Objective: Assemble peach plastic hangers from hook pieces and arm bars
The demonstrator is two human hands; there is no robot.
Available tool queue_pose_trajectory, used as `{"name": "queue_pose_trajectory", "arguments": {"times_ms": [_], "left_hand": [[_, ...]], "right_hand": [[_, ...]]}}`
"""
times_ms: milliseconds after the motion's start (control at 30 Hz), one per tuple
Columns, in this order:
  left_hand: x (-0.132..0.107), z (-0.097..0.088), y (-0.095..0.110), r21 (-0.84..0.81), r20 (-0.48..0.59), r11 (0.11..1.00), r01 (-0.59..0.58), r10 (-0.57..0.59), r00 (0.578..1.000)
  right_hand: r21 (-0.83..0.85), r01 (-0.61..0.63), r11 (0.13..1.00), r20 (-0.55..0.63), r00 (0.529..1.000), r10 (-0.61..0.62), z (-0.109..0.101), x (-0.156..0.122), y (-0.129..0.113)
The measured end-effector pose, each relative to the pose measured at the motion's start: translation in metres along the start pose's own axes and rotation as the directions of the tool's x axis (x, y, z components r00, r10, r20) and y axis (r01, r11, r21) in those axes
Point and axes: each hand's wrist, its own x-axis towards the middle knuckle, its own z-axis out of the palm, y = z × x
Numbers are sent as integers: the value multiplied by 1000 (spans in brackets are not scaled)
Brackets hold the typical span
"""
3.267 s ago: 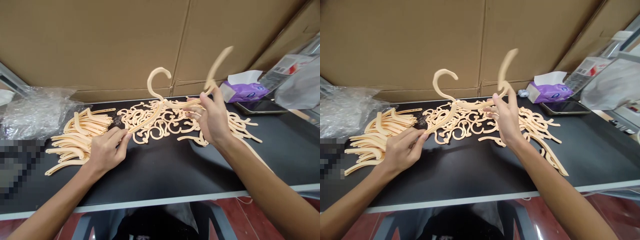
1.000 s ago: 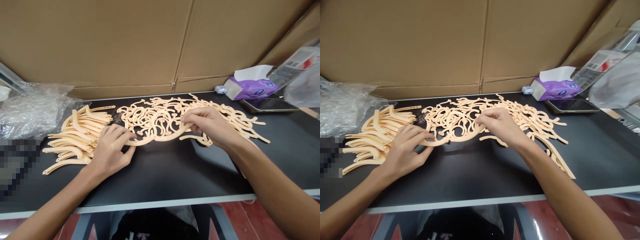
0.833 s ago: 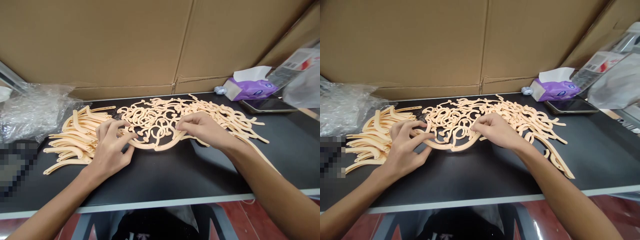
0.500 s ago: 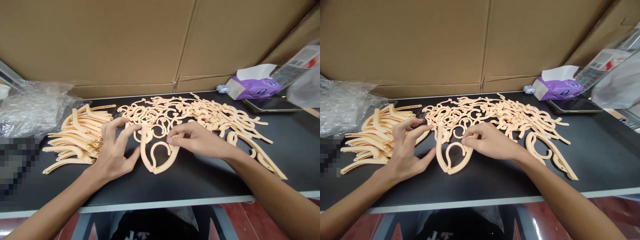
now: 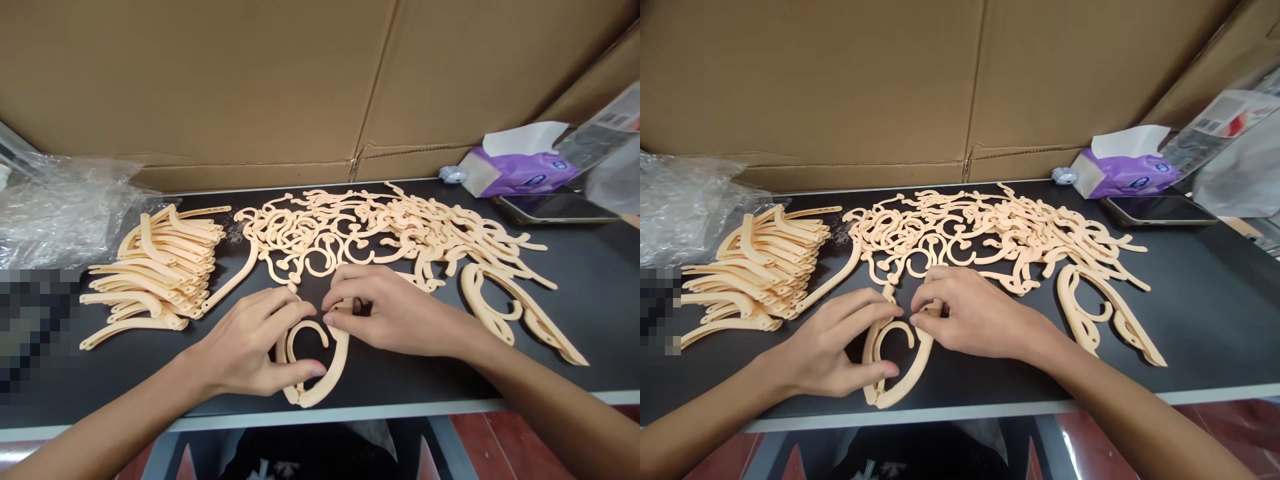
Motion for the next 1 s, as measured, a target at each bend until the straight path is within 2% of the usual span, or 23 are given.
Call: {"name": "queue_pose_trajectory", "arguments": {"times_ms": [100,233,333,433,567,633,767,900,1000], "left_hand": [[0,0,3,-78,46,997,-19,23,999],[0,2,7,-47,81,999,-11,15,997],[-2,1,10,-39,135,999,29,-23,991],[-2,-4,11,-104,185,992,68,-48,982],[-2,-10,8,-190,233,980,64,-18,972],[-1,-11,5,-218,239,975,44,10,971],[-1,-10,0,-247,227,968,37,20,974],[-2,-11,-5,-238,208,969,63,-13,978],[-2,-10,-9,-148,140,983,107,-86,986]], "right_hand": [[-15,31,999,23,999,-31,0,0,-1],[-62,78,995,57,996,-74,1,0,-2],[-91,121,988,41,992,-118,4,0,0],[-108,180,978,-63,980,-188,7,0,4],[-155,219,963,-235,939,-251,7,2,8],[-198,203,959,-234,940,-247,7,2,9],[-241,162,957,-140,970,-199,6,3,10],[-254,81,964,-54,994,-98,4,3,8],[-280,3,960,-15,1000,-8,1,3,6]]}}
